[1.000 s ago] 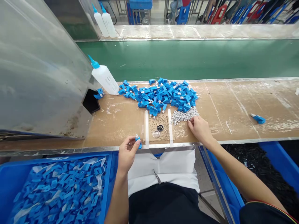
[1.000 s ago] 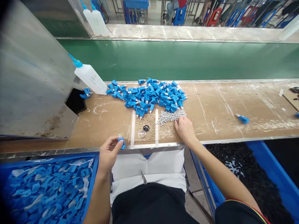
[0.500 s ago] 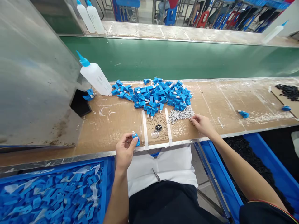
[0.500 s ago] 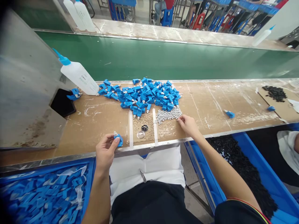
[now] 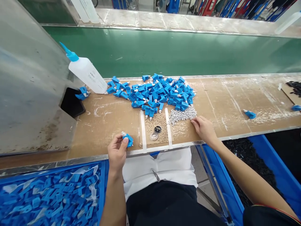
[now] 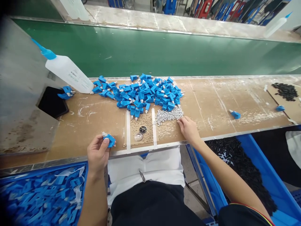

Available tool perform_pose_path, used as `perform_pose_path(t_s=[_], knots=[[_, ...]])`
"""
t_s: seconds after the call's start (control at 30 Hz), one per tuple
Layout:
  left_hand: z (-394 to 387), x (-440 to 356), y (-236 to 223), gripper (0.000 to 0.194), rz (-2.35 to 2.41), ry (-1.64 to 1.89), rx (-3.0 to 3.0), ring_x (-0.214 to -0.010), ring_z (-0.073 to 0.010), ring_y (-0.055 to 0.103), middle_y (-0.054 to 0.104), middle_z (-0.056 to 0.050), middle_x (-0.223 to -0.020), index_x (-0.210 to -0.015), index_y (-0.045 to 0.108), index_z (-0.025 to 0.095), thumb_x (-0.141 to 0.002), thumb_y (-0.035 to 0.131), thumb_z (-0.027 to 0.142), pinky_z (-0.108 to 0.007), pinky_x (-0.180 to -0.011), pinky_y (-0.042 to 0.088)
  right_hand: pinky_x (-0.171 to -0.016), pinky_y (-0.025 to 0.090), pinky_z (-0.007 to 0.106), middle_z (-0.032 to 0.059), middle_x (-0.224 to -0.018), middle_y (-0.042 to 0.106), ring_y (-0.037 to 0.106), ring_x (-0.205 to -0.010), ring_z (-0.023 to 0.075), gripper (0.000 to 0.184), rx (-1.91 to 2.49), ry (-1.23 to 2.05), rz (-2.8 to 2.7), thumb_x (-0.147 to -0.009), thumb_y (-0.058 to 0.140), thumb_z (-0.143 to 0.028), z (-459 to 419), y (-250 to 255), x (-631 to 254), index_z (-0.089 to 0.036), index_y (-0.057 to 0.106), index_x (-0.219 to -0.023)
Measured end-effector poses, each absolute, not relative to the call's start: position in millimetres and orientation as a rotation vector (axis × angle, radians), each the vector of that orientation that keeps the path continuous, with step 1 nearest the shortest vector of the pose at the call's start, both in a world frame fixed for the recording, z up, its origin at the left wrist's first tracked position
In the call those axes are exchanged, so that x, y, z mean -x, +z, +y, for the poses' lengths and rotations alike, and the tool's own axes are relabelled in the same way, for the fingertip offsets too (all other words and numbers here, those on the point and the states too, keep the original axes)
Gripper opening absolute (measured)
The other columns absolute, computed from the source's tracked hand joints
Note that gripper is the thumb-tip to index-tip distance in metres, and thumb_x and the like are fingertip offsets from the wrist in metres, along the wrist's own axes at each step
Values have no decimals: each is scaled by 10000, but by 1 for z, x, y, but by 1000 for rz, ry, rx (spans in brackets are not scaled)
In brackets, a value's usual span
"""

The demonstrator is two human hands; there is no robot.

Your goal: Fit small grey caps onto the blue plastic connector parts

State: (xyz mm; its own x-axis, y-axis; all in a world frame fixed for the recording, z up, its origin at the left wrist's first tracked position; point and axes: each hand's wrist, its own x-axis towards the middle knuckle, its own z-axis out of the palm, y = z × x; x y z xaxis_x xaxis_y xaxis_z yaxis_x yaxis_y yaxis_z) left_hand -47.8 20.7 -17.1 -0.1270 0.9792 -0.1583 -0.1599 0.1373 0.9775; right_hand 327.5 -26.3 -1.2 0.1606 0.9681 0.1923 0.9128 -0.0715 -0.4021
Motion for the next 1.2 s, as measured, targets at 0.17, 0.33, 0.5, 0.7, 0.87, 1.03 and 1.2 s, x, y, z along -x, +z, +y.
perform_pose_path(t_s=[0.17, 0.33, 0.5, 0.7, 0.87, 1.03, 1.2], knots=[[21, 48, -17, 496, 1223, 1279, -930, -508, -96, 608, 660, 28, -622, -798, 647, 171, -608, 882, 564, -192, -495, 528, -676, 478, 343, 86, -779, 709, 650, -726, 236, 248, 2012, 278, -1738, -936, 490, -328, -22, 6, -334, -222, 645, -774], [21, 49, -19, 471, 1182, 1286, -960, -518, -93, 607, 665, 23, -629, -803, 650, 168, -642, 872, 552, -189, -504, 528, -614, 449, 311, 60, -724, 692, 618, -644, 199, 158, 2027, 362, -1843, -865, 525, -272, -16, 15, -339, -218, 625, -755], [20, 50, -21, 457, 1135, 1291, -978, -535, -92, 598, 653, 25, -638, -812, 652, 175, -664, 864, 552, -194, -519, 519, -567, 427, 279, 23, -635, 655, 587, -581, 164, 113, 2046, 503, -2025, -789, 545, -208, -3, 26, -343, -229, 558, -679], [18, 51, -24, 451, 1131, 1278, -952, -581, -90, 596, 635, 24, -670, -846, 665, 175, -676, 859, 546, -194, -563, 510, -553, 422, 269, 0, -609, 625, 575, -557, 152, 112, 1972, 525, -2178, -770, 559, -173, -2, 29, -339, -236, 523, -686], [18, 51, -28, 432, 1104, 1285, -956, -578, -81, 565, 624, 22, -683, -853, 677, 178, -697, 848, 542, -192, -571, 513, -579, 429, 263, 29, -716, 634, 574, -616, 150, 151, 1707, 155, -2240, -913, 497, -213, -19, 10, -289, -231, 551, -773], [17, 51, -29, 421, 1069, 1287, -972, -580, -85, 560, 620, 15, -690, -857, 674, 176, -728, 824, 547, -194, -565, 514, -588, 415, 267, 41, -728, 598, 558, -636, 162, 219, 1518, -100, -2334, -977, 428, -167, -21, -7, -256, -217, 565, -813], [17, 50, -24, 429, 1073, 1265, -1001, -610, -95, 584, 623, 8, -704, -859, 670, 167, -739, 811, 554, -192, -568, 516, -615, 435, 270, 45, -776, 616, 580, -675, 171, 179, 1475, 12, -2362, -987, 448, -184, -16, -3, -261, -217, 572, -862]])
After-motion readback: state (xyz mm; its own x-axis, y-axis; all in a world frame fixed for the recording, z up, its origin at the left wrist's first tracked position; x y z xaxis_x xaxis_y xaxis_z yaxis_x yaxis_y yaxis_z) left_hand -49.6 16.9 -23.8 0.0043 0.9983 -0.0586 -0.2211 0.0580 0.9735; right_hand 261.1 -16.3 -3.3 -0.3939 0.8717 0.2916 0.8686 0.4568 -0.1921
